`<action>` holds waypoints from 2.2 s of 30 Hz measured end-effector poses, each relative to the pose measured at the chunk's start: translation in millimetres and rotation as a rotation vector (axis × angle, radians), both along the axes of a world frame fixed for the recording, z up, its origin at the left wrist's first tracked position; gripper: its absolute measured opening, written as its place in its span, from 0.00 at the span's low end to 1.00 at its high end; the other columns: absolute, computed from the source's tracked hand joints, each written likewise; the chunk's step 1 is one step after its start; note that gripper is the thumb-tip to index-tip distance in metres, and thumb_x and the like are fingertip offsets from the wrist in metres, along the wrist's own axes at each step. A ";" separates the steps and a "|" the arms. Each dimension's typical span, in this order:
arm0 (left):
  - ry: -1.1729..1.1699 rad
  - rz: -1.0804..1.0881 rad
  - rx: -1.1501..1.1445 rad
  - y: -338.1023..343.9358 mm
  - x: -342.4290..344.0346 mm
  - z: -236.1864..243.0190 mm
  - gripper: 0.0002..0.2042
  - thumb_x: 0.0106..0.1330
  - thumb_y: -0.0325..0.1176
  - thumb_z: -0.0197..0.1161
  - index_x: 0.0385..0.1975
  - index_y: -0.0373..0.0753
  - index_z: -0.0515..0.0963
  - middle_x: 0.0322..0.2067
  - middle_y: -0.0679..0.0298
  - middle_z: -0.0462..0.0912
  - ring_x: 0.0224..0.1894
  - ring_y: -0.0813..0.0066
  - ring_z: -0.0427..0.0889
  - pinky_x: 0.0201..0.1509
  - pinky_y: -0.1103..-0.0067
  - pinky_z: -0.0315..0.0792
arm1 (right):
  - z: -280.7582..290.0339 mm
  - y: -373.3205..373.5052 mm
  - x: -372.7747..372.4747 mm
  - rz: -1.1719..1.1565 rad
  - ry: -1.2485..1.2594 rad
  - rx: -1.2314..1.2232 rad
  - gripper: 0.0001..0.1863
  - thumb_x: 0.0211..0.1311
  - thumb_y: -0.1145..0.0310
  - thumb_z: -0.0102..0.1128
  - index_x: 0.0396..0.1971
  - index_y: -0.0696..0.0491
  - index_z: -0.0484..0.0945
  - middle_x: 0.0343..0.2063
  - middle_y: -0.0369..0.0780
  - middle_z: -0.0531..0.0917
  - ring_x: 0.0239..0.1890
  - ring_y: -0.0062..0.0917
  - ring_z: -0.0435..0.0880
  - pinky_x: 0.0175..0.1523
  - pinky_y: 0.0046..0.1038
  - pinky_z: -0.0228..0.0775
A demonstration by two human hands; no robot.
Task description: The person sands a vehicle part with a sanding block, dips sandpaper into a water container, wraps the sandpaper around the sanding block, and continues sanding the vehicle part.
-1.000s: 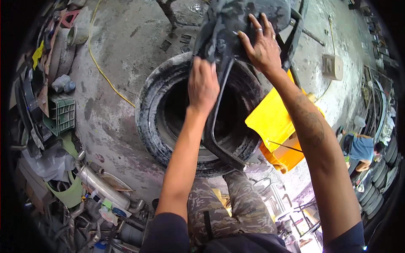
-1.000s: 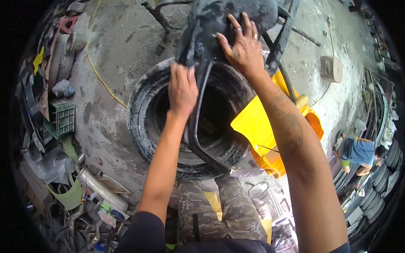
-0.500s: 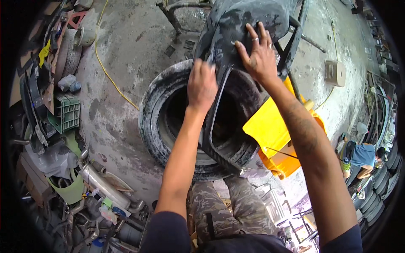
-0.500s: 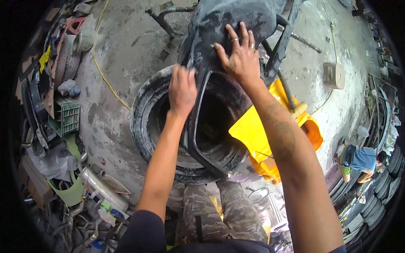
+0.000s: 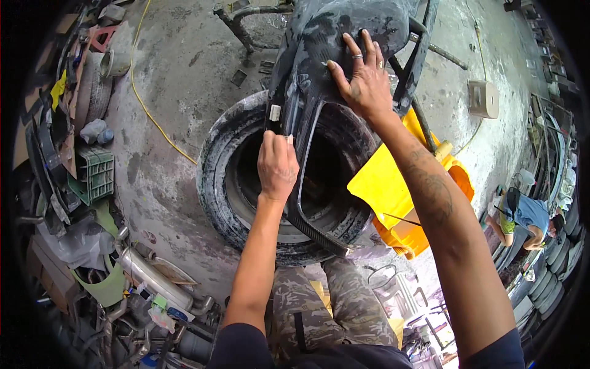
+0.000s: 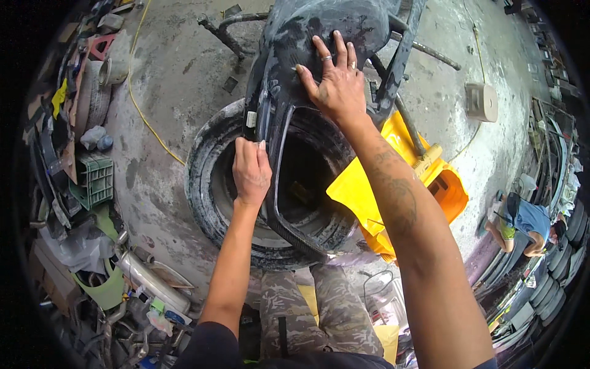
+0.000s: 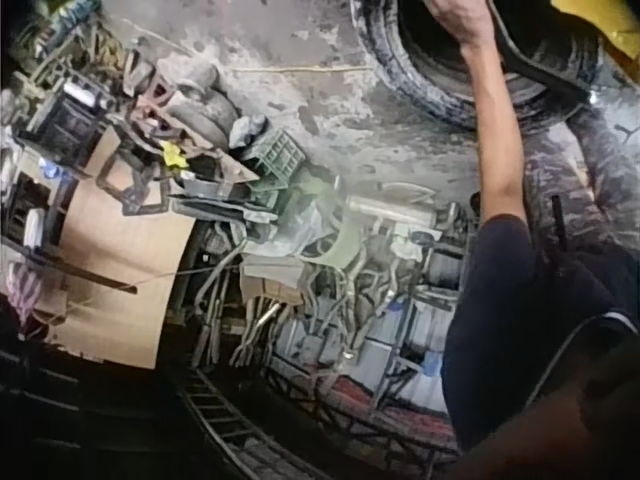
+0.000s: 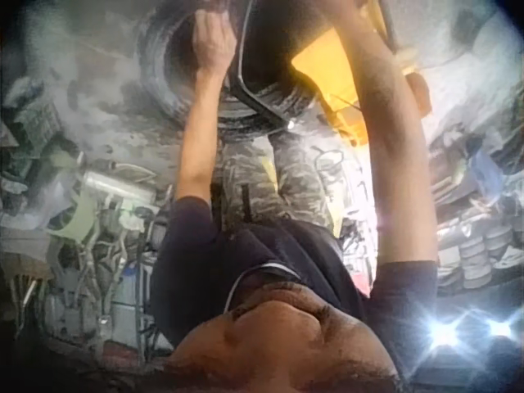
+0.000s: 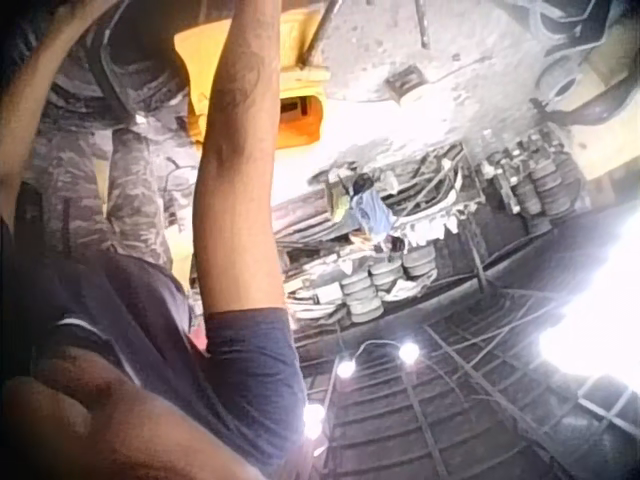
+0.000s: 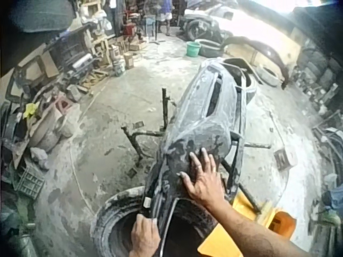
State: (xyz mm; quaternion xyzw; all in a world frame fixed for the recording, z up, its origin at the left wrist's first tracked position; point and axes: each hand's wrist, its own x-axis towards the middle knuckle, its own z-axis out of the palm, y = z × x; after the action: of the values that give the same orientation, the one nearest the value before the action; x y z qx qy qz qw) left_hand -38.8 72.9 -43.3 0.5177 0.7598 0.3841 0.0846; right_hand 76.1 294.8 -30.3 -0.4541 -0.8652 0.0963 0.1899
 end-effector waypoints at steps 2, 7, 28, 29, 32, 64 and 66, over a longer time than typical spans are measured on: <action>0.184 -0.005 0.085 30.0 -9.2 -3.9 0.06 0.72 0.27 0.58 0.34 0.34 0.69 0.37 0.44 0.71 0.34 0.39 0.76 0.38 0.55 0.72 | -0.6 -0.6 -1.3 -0.012 0.002 -0.011 0.38 0.67 0.38 0.56 0.73 0.36 0.62 0.75 0.46 0.58 0.75 0.52 0.58 0.66 0.56 0.65; 0.146 -0.010 0.002 59.5 -34.3 19.3 0.08 0.73 0.28 0.56 0.32 0.32 0.68 0.37 0.43 0.71 0.36 0.39 0.76 0.39 0.55 0.73 | 7.9 -5.2 -17.7 0.021 0.032 -0.024 0.38 0.67 0.38 0.56 0.73 0.37 0.63 0.76 0.47 0.56 0.75 0.53 0.57 0.68 0.56 0.62; 0.157 -0.014 0.045 81.8 -41.9 10.1 0.04 0.73 0.27 0.55 0.36 0.35 0.69 0.38 0.45 0.71 0.35 0.39 0.75 0.38 0.56 0.73 | 3.9 3.1 -19.2 0.056 0.040 0.011 0.38 0.68 0.37 0.54 0.74 0.37 0.61 0.75 0.49 0.56 0.75 0.54 0.57 0.67 0.58 0.63; 0.135 -0.003 0.084 66.9 -37.6 12.6 0.06 0.74 0.27 0.54 0.34 0.35 0.68 0.35 0.46 0.69 0.34 0.40 0.74 0.37 0.55 0.72 | 4.0 -4.6 -17.9 0.051 0.041 -0.022 0.38 0.68 0.37 0.54 0.74 0.37 0.61 0.76 0.49 0.56 0.75 0.55 0.56 0.67 0.58 0.63; 0.120 0.025 -0.007 -16.8 -1.6 -10.4 0.04 0.72 0.27 0.57 0.38 0.33 0.73 0.38 0.44 0.73 0.36 0.41 0.78 0.37 0.57 0.72 | 3.1 0.2 -5.2 0.023 -0.009 -0.028 0.38 0.68 0.37 0.54 0.74 0.37 0.61 0.76 0.49 0.55 0.75 0.55 0.56 0.68 0.57 0.63; -0.198 0.067 0.126 -88.9 25.2 -30.3 0.07 0.67 0.25 0.65 0.35 0.34 0.71 0.36 0.49 0.73 0.38 0.49 0.78 0.45 0.63 0.75 | -0.2 14.6 2.3 0.144 0.031 -0.012 0.36 0.72 0.41 0.52 0.74 0.41 0.60 0.75 0.53 0.55 0.74 0.55 0.59 0.73 0.46 0.59; -0.115 0.039 0.140 -33.3 2.9 -14.9 0.08 0.68 0.26 0.64 0.38 0.34 0.71 0.39 0.49 0.76 0.41 0.49 0.80 0.48 0.63 0.76 | 0.1 18.5 1.2 0.175 0.001 0.035 0.35 0.73 0.41 0.50 0.74 0.41 0.60 0.75 0.53 0.54 0.74 0.54 0.58 0.73 0.46 0.58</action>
State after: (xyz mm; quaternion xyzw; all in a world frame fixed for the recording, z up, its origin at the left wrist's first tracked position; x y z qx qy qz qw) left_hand -35.9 39.6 -58.2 0.4846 0.7350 0.4668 0.0842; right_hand 77.3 313.3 -30.2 -0.3735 -0.9029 0.0976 0.1892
